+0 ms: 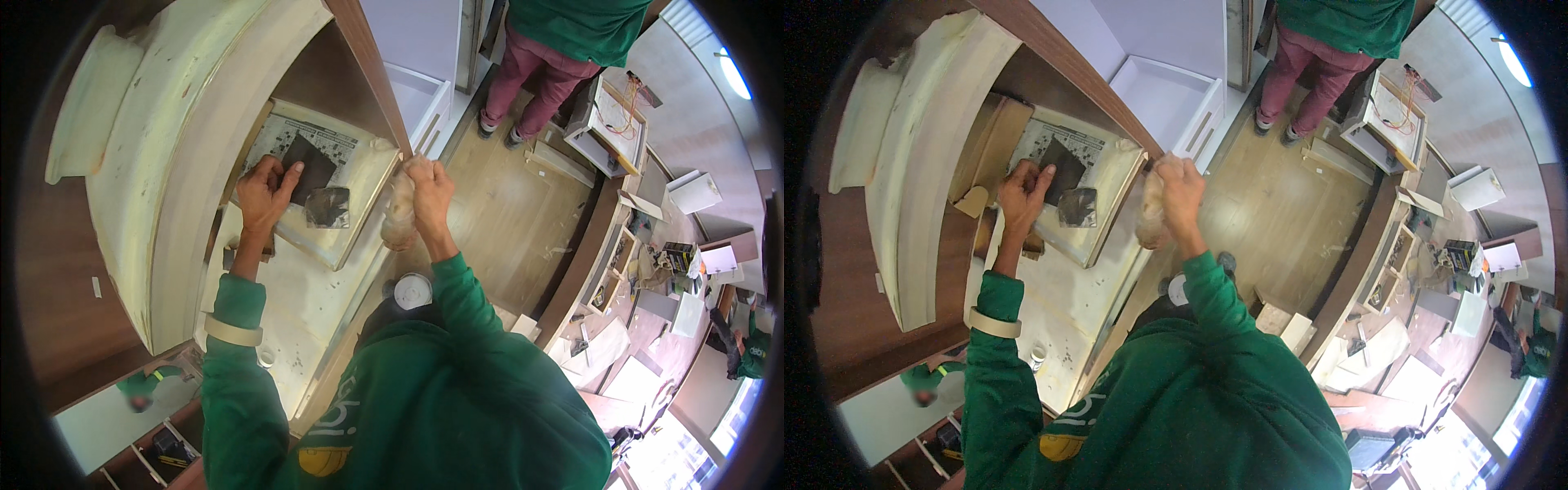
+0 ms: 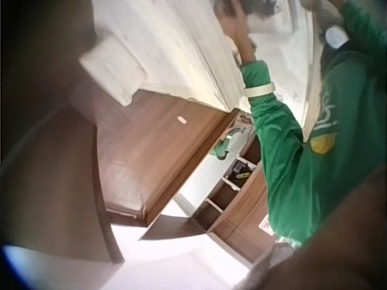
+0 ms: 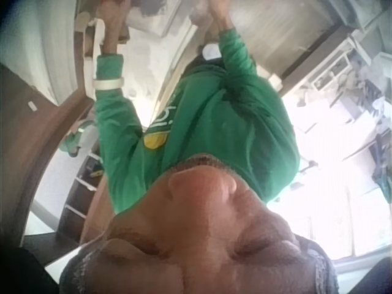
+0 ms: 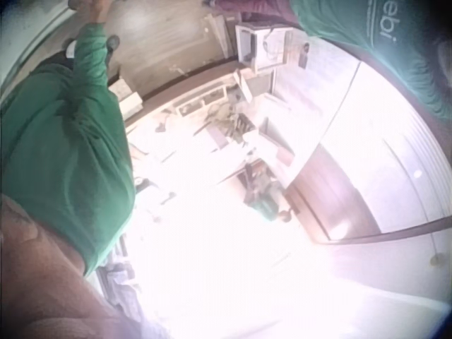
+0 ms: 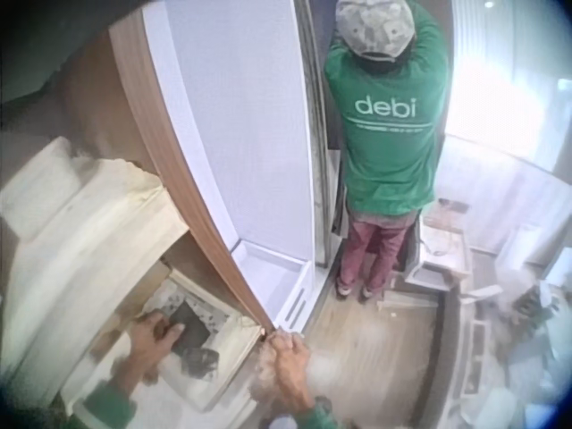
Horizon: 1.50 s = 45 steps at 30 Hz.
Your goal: The person assembles a wooden cabinet by applying adhesive to edges and securing a white protective sheet with tape. They smooth the sheet and trim excess material while another person works nearby.
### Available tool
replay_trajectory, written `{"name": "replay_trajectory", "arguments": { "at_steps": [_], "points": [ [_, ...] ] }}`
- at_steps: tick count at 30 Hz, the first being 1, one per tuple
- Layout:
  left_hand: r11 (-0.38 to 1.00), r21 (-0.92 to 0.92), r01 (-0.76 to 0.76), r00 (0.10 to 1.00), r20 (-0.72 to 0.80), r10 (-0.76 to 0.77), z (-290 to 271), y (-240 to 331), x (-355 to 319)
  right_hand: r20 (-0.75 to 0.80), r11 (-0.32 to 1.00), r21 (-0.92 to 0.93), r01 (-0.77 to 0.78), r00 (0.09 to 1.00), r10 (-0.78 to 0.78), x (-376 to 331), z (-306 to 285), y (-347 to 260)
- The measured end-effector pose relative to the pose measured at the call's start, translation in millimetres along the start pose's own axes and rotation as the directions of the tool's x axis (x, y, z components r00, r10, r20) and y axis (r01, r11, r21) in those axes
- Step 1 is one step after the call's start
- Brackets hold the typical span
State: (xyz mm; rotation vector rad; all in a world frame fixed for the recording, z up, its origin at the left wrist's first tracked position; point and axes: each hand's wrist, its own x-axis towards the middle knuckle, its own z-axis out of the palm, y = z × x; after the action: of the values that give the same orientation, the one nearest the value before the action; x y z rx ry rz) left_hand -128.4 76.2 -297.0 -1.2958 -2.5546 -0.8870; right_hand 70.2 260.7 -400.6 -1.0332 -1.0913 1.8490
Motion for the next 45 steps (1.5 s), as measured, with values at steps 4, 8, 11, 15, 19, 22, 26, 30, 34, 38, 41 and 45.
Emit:
{"name": "replay_trajectory", "arguments": {
  "at_steps": [4,8,11,15,19,22,26,30,34,38,41,45],
  "points": [
    [0.999,-0.043,-0.019,0.999,-0.044,0.017,4.2,2.4,7.3,0.032,0.998,0.059,0.018,0.999,-0.020,7.4,1.9,-14.2],
    [0.999,-0.028,-0.021,1.000,-0.017,0.020,3.4,1.9,3.8,0.014,0.998,0.023,0.053,0.998,-0.053,8.9,3.1,-13.5],
    [0.999,-0.036,-0.028,0.999,-0.034,0.027,2.4,4.2,6.1,0.012,0.993,-0.059,0.100,0.995,-0.100,5.6,3.1,-8.1],
    [0.996,-0.057,-0.067,0.996,-0.064,0.063,6.7,-1.8,7.6,-0.024,0.986,-0.069,0.152,0.988,-0.154,8.1,2.2,12.4],
    [0.998,-0.035,-0.057,0.997,-0.062,0.054,5.6,-3.3,4.5,-0.019,0.966,-0.172,0.194,0.980,-0.200,5.3,6.9,12.6],
    [0.998,-0.058,-0.032,0.998,-0.059,0.028,4.8,2.9,4.1,-0.080,0.934,-0.297,0.199,0.969,-0.232,3.8,3.4,32.2],
    [0.995,-0.099,-0.018,0.998,-0.061,0.012,5.4,-2.0,8.6,-0.084,0.918,-0.395,0.040,0.993,-0.080,18.1,-17.0,81.8],
    [0.999,-0.040,0.017,0.999,-0.038,-0.019,5.2,-4.5,1.2,-0.037,0.937,-0.183,0.299,0.950,-0.310,-5.4,14.5,13.4],
    [1.000,0.000,-0.002,0.998,-0.056,0.002,9.1,5.2,7.1,0.020,0.788,-0.385,0.481,0.858,-0.514,-1.1,6.4,13.7],
    [0.999,0.011,0.032,0.998,-0.046,-0.032,5.1,6.2,9.9,0.019,0.776,-0.426,0.464,0.862,-0.506,9.8,1.0,33.0],
    [0.992,0.006,0.126,0.992,0.000,-0.126,4.2,3.3,-8.0,0.070,0.760,-0.398,0.514,0.843,-0.534,-10.6,17.0,3.1],
    [0.987,-0.151,-0.064,0.998,-0.006,0.063,13.1,-1.8,35.4,0.390,0.757,-0.468,0.455,0.875,-0.285,82.0,-74.0,119.6]
  ]
}}
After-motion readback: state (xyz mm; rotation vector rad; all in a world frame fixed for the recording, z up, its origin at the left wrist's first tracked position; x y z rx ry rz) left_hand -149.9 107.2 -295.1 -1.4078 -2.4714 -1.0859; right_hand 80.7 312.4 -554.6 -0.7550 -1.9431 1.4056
